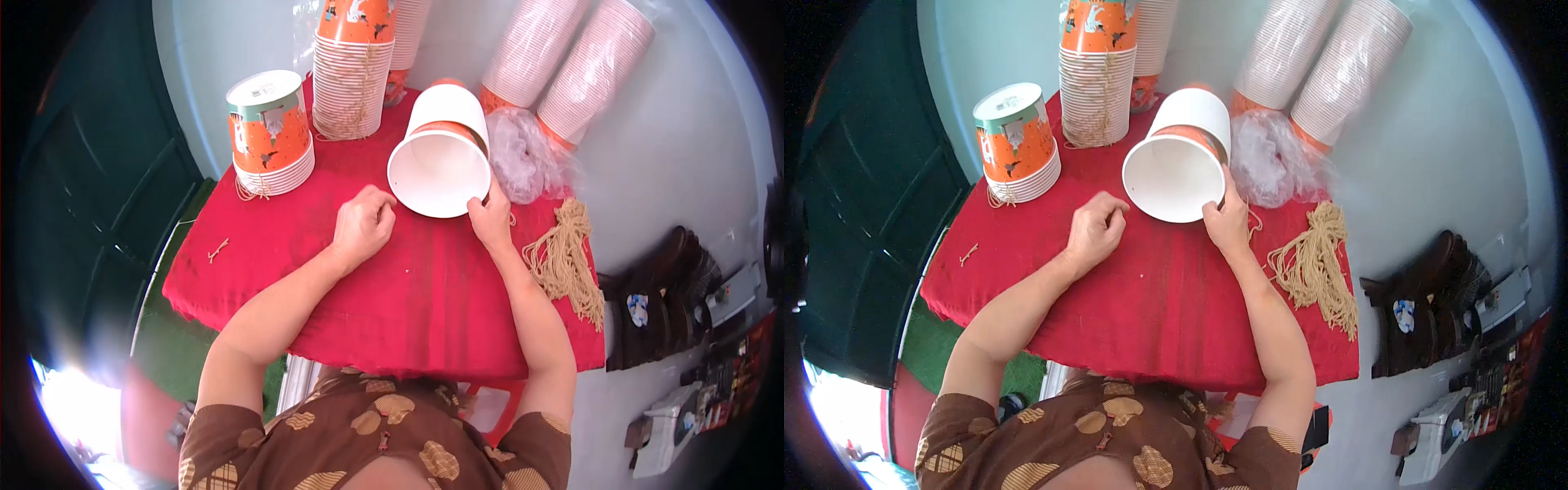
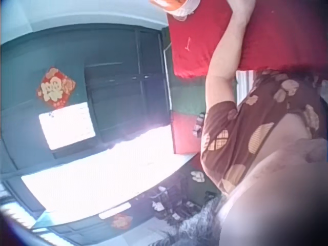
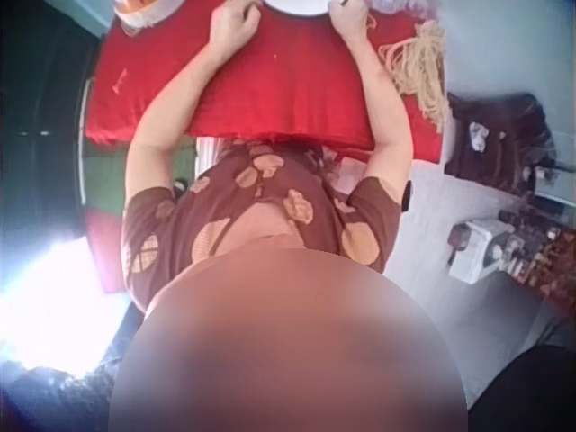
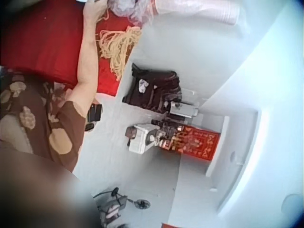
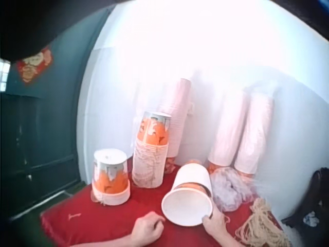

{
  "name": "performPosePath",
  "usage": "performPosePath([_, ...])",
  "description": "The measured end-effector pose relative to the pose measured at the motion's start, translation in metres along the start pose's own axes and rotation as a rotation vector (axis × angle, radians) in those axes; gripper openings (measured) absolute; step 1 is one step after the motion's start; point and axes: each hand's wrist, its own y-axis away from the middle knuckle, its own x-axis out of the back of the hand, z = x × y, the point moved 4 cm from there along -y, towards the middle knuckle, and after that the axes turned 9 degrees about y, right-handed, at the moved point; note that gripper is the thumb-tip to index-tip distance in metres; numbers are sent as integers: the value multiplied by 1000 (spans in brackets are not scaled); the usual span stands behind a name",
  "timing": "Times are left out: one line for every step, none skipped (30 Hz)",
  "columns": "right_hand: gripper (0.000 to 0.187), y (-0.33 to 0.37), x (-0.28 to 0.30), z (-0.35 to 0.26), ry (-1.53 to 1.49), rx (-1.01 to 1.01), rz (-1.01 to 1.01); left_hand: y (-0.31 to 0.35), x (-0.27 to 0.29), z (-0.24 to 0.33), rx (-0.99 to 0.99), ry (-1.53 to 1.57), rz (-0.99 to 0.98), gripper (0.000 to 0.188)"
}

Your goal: Attaching strings to paper tubs in a manufacturing setting.

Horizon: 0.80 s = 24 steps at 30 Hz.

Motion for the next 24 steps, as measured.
performPosePath([61, 2, 4, -11, -13, -54, -18, -2, 3, 8, -74, -56, 17, 9])
performPosePath([61, 2, 9, -23, -16, -64, -18, -2, 5, 11, -200, -100, 7, 22])
performPosePath([61, 2, 15, -29, -91, -86, 16, -5, 5, 23, -199, -95, -7, 22])
performPosePath([60, 2, 19, -31, -164, -106, 53, -8, 5, 43, -345, -184, -16, 28])
performPosePath([55, 1, 24, -34, -155, -21, 126, -8, 4, 59, -496, -270, -22, 35])
performPosePath([55, 1, 29, -49, -156, -28, 125, -3, 1, 59, -491, -280, -88, 46])
performPosePath([50, 0, 32, -59, -251, -223, -2, -1, 2, 62, -488, -279, -93, 46])
performPosePath([45, 2, 35, -69, -342, -419, -124, 0, 2, 71, -489, -322, -105, 45])
performPosePath([45, 4, 40, -76, -339, -427, -118, 1, 1, 76, -491, -363, -117, 44])
performPosePath([38, 5, 40, -80, -426, -484, -159, 2, -1, 73, -510, -355, -119, 42])
performPosePath([32, 7, 39, -82, -515, -536, -202, 2, -1, 68, -528, -350, -117, 40])
performPosePath([32, 9, 39, -82, -515, -538, -202, 1, 1, 65, -536, -313, -96, 34])
performPosePath([29, 12, 37, -83, -555, -529, -257, 0, 4, 62, -543, -286, -98, 32])
performPosePath([27, 15, 33, -83, -596, -521, -314, -2, 6, 61, -548, -260, -99, 31])
performPosePath([27, 17, 32, -81, -597, -523, -319, -4, 9, 63, -568, -252, -70, 29])
performPosePath([32, 18, 33, -80, -627, -497, -315, -8, 12, 63, -560, -230, -65, 28])
performPosePath([37, 19, 33, -78, -657, -469, -309, -10, 16, 63, -554, -208, -60, 27])
performPosePath([48, 21, 33, -70, -617, -474, -305, -12, 19, 62, -526, -202, -44, 26])
performPosePath([48, 24, 33, -64, -622, -475, -309, -12, 20, 60, -523, -207, -45, 26])
performPosePath([49, 27, 32, -58, -604, -457, -289, -12, 21, 59, -512, -200, -46, 25])
performPosePath([50, 30, 31, -52, -588, -438, -269, -12, 23, 58, -502, -194, -47, 24])
performPosePath([49, 34, 31, -48, -580, -444, -267, -12, 23, 58, -504, -198, -67, 25])
performPosePath([48, 38, 30, -40, -574, -446, -256, -13, 23, 56, -508, -193, -61, 25])
performPosePath([47, 42, 28, -35, -568, -446, -247, -13, 21, 54, -512, -189, -55, 24])
